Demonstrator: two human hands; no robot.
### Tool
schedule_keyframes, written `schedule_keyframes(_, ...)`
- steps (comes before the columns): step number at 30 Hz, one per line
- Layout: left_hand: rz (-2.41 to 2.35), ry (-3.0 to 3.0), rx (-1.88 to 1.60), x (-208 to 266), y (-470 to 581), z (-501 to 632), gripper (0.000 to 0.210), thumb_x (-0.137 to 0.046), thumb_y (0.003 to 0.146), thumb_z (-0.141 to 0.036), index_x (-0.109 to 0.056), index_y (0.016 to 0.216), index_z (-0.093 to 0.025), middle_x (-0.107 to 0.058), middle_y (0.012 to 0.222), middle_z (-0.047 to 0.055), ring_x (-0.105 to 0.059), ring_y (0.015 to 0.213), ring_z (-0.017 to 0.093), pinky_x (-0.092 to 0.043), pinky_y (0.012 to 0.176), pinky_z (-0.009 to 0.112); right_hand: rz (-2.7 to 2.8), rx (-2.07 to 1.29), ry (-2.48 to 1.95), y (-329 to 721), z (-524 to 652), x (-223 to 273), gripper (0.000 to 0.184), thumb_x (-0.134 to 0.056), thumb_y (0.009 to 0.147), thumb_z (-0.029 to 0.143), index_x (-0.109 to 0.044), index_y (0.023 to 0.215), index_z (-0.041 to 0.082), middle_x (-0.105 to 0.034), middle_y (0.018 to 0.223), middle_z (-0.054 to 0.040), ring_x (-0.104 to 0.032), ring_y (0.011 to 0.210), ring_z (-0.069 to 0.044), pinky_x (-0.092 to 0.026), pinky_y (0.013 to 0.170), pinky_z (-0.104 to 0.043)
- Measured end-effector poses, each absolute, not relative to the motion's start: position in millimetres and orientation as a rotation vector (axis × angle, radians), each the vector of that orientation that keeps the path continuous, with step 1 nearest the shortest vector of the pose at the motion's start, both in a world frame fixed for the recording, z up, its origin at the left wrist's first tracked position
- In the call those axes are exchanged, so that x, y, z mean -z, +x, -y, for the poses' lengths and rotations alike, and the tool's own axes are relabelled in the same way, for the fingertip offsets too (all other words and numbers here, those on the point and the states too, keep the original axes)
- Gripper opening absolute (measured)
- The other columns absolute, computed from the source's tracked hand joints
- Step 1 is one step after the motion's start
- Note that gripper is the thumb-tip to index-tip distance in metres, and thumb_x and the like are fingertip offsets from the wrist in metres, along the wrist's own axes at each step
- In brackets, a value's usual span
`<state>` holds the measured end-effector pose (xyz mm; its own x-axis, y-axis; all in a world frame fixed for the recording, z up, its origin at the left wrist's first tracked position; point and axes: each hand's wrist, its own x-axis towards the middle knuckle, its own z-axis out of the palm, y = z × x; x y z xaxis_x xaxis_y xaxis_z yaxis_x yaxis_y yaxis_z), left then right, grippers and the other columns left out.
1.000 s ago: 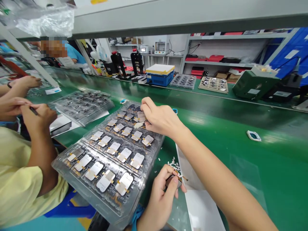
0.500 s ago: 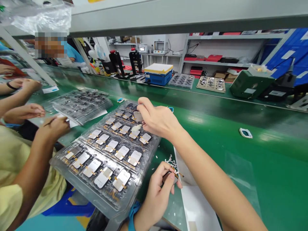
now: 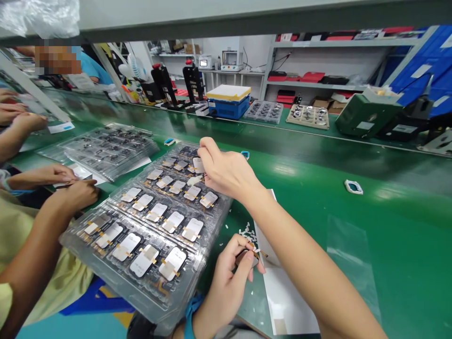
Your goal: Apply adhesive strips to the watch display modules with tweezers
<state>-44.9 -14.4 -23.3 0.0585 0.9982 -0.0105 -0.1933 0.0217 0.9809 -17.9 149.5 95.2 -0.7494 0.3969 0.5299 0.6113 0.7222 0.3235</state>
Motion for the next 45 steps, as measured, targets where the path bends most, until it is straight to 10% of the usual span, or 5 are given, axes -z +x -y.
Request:
schedule_keyframes(11, -1.014, 0.969, -1.321, 21.3, -45.0, 14.6, 0.013, -0.047, 0.103, -0.029, -0.049, 0.096, -0.019, -0.064, 0.076, 0.001, -0.049, 0.063, 0.011, -0.039, 0.062, 0.024, 2.442, -0.15, -1.143, -23.8, -183.9, -70.8, 0.039, -0.076, 0.069, 0.032, -0.063, 0.1, 0.013, -0.063, 0.107, -0.0098, -0.061, 0.081, -0.021, -0.038, 0.06, -0.028)
schedule_keyframes(19, -1.005, 0.891, -1.4, 15.6, -46.0, 12.8, 0.024, -0.052, 0.101, -0.043, -0.048, 0.096, -0.019, -0.067, 0.074, 0.001, -0.048, 0.058, 0.009, -0.039, 0.055, 0.02, 2.18, -0.463, -0.93, 73.5, -109.3, -87.2, 0.008, -0.059, 0.09, 0.022, -0.062, 0.084, 0.018, -0.064, 0.082, -0.0016, -0.06, 0.072, -0.014, -0.044, 0.062, -0.025)
schedule_keyframes(39, -1.164, 1.082, -1.409, 12.4, -50.2, 10.1, 0.02, -0.062, 0.096, -0.036, -0.06, 0.094, -0.016, -0.054, 0.064, -0.003, -0.05, 0.056, 0.01, -0.041, 0.054, 0.02, 2.428, 0.086, -0.877, 96.4, -23.9, -18.6, 0.024, -0.041, 0.102, 0.012, -0.065, 0.101, 0.011, -0.07, 0.096, -0.0082, -0.068, 0.074, -0.014, -0.05, 0.056, -0.025)
schedule_keyframes(45, -1.119, 1.011, -1.436, 13.1, -48.2, 11.8, 0.023, -0.062, 0.095, -0.039, -0.06, 0.093, -0.016, -0.058, 0.068, -0.002, -0.047, 0.051, 0.007, -0.039, 0.049, 0.018, 2.187, -0.752, -1.075, 91.2, -53.9, -28.5, 0.01, -0.056, 0.089, 0.014, -0.063, 0.082, 0.016, -0.066, 0.083, -0.0018, -0.059, 0.07, -0.012, -0.04, 0.058, -0.022)
